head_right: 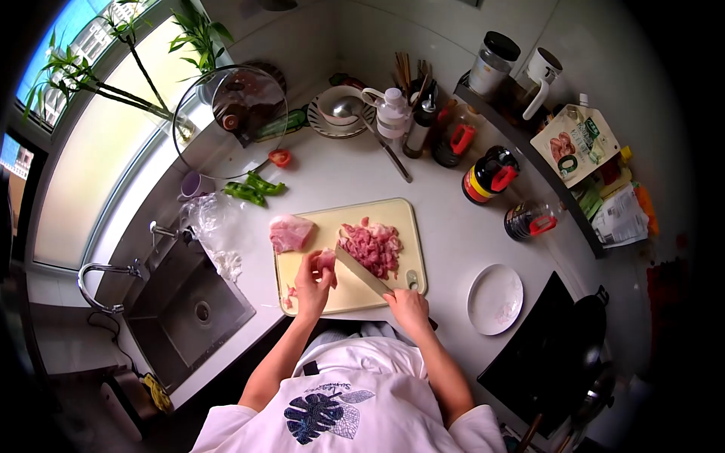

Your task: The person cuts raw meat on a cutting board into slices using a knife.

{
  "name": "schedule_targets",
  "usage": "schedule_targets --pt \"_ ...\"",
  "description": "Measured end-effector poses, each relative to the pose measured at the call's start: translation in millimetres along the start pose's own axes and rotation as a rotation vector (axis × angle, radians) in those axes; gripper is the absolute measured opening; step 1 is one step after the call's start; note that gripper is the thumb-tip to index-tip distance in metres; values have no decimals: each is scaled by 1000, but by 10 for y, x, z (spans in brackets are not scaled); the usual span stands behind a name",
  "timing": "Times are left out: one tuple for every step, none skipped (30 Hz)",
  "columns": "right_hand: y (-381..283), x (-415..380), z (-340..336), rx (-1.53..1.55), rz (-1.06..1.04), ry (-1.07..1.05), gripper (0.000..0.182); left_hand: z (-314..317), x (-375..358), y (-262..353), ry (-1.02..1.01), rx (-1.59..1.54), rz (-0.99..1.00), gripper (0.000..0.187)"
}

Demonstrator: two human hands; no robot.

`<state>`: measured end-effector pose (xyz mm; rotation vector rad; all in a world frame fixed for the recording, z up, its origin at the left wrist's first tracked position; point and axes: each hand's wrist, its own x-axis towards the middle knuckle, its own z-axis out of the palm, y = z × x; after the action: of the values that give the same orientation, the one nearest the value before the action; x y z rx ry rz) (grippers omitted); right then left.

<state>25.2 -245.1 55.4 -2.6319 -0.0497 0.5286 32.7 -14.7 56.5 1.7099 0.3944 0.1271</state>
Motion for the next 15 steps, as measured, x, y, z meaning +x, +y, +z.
schedule_targets --pt "-10 13 13 3 -4 11 30 9 27 -45 30 -37 20 42" --pt "-4 25 23 6 -5 10 30 7 32 -76 31 -34 20 42" --pt "17 30 30 2 -25 19 30 8 19 -121 44 -49 -37 44" --pt "25 30 27 -3 -44 28 31 16 5 -194 57 -64 -93 46" --pt "29 29 25 -4 -42 28 31 4 -41 -374 41 -33 -155 48" --pt "19 22 14 3 -47 28 31 -50 -143 -449 38 -33 -156 48" --pt "11 16 5 11 -50 27 31 -121 -241 -507 27 100 -189 48" --pt "6 11 3 11 -47 26 31 -171 -319 -566 16 235 -224 48" --pt "-4 2 5 4 -48 34 32 -204 -391 -532 58 230 -199 44" --pt "-19 -8 4 -4 -50 41 33 -230 -403 -521 58 231 -203 44" --pt "-36 -20 -6 -5 -50 38 33 -254 -408 -517 53 414 21 40" --pt "-63 -33 -36 -10 -60 48 33 -266 -409 -497 48 592 248 37" --pt "-92 -44 -65 -15 -70 58 34 -239 -371 -367 -28 652 301 35" --pt "-119 -59 -85 -18 -71 56 34 -212 -295 -321 -26 650 298 35" --pt "-150 -73 -107 3 -95 86 34 -184 -215 -281 -102 739 435 38"
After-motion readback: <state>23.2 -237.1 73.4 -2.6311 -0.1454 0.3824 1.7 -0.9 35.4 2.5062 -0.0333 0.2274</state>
